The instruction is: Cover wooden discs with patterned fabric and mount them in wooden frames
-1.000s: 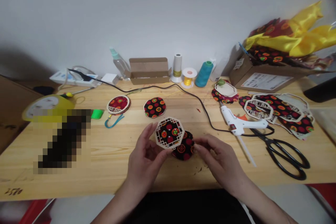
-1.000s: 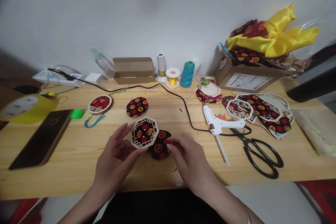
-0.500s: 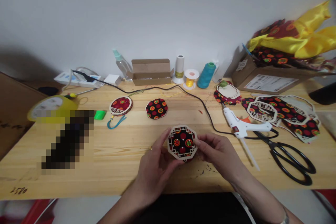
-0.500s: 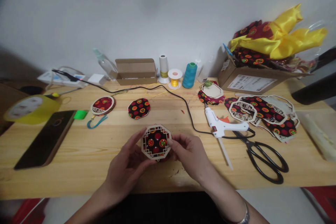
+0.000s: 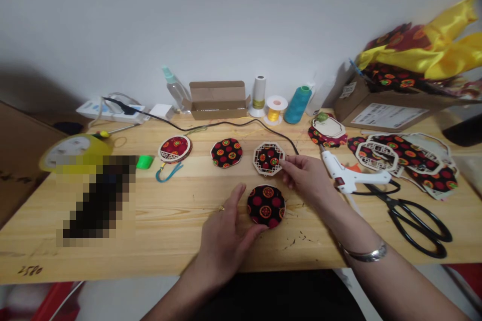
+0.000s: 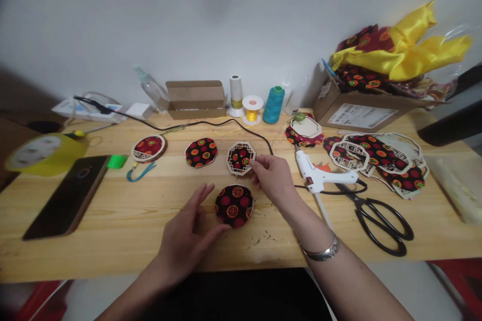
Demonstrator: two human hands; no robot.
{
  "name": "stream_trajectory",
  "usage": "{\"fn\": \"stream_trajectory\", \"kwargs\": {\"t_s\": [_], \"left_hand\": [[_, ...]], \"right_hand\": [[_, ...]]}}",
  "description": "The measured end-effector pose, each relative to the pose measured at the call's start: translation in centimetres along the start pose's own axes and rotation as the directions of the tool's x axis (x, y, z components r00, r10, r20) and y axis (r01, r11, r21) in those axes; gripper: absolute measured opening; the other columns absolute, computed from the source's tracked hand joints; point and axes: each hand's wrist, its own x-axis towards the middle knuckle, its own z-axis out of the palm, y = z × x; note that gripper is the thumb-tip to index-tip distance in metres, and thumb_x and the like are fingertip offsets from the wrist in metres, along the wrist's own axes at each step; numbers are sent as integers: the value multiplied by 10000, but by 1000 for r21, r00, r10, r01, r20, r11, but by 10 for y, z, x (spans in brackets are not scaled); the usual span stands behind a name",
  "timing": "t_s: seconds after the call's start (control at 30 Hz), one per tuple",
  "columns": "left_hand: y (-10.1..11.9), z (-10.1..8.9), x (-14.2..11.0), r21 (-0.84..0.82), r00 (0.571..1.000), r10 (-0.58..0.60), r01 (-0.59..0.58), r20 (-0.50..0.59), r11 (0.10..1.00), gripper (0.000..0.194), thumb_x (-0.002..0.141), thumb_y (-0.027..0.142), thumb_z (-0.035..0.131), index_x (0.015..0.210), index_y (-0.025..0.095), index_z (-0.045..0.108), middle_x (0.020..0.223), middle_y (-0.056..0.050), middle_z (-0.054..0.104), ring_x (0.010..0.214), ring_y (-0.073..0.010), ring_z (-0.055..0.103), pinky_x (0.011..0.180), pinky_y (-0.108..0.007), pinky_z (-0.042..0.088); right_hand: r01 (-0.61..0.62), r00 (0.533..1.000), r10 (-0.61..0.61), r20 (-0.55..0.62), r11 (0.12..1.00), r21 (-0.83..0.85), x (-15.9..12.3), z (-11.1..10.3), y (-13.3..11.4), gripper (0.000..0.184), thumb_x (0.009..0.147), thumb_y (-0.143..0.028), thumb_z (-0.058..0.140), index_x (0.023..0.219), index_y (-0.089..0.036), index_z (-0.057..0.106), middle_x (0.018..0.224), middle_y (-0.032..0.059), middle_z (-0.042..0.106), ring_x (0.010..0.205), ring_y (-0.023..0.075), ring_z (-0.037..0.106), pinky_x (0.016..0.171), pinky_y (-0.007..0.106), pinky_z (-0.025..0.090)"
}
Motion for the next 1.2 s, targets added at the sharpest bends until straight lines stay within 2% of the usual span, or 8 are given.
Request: {"fn": "stream_trajectory", "kwargs": {"t_s": [0.1,0.2,0.33,0.47,0.6,0.8,1.03,1.2], "left_hand": [[1,0,2,29,999,-12,11,35,1000,752,763,478,676,1399,250,347,1246,-138,645,876,-320,692,737,-446,523],[1,1,3,45,998,-11,8,57,999,747,752,458,690,1395,256,368,1271,-136,632,947,-343,683,788,-471,515],[1,-1,3,59,995,-22,16,101,998,784,735,462,703,1408,253,358,1286,-141,620,979,-361,670,803,-487,507],[-1,-4,3,91,987,-18,4,160,996,848,713,488,717,1430,252,331,1251,-142,642,882,-349,689,753,-470,514],[-4,-4,2,72,986,30,-43,165,996,828,733,436,715,1439,268,317,1245,-129,645,925,-337,682,778,-443,508],[-4,-4,2,22,986,37,-41,161,999,754,785,408,671,1432,271,309,1291,-119,619,999,-327,666,819,-447,503],[-3,-7,2,-100,991,46,-33,128,994,532,934,355,452,1428,270,274,1344,-99,579,1082,-288,636,852,-470,499],[-1,-9,3,-155,992,-2,21,124,988,468,951,322,395,1408,253,316,1347,-94,577,1174,-270,586,936,-482,466]], "right_hand": [[1,1000,-1,6,999,-54,-2,2,4,284,785,-361,569,882,-122,688,558,2,601,396,84,475,384,217,388],[24,999,-28,-28,991,-128,-11,-1,5,420,789,-329,580,1146,-114,634,653,25,649,444,112,521,431,256,439],[158,982,-182,-54,942,-296,-36,-10,8,439,828,-309,553,1220,-113,583,820,69,674,605,152,589,596,321,499],[418,902,-419,104,785,-457,-61,-16,20,477,837,-363,601,1266,-171,519,1110,114,636,967,231,599,824,405,509],[537,843,-468,266,692,-482,-73,-16,32,728,786,-403,686,1402,-247,332,1332,111,491,1257,263,409,1033,473,396],[578,815,-427,392,651,-492,-75,-7,34,881,754,-421,713,1454,-282,196,1389,108,436,1284,299,349,1046,530,367],[605,792,-483,373,543,-582,-71,2,35,904,722,-316,742,1441,-230,199,1339,141,482,1214,324,410,992,547,404],[612,784,-505,362,526,-591,-70,4,37,810,764,-294,692,1425,-235,228,1307,138,495,1189,321,438,973,549,415]]}}
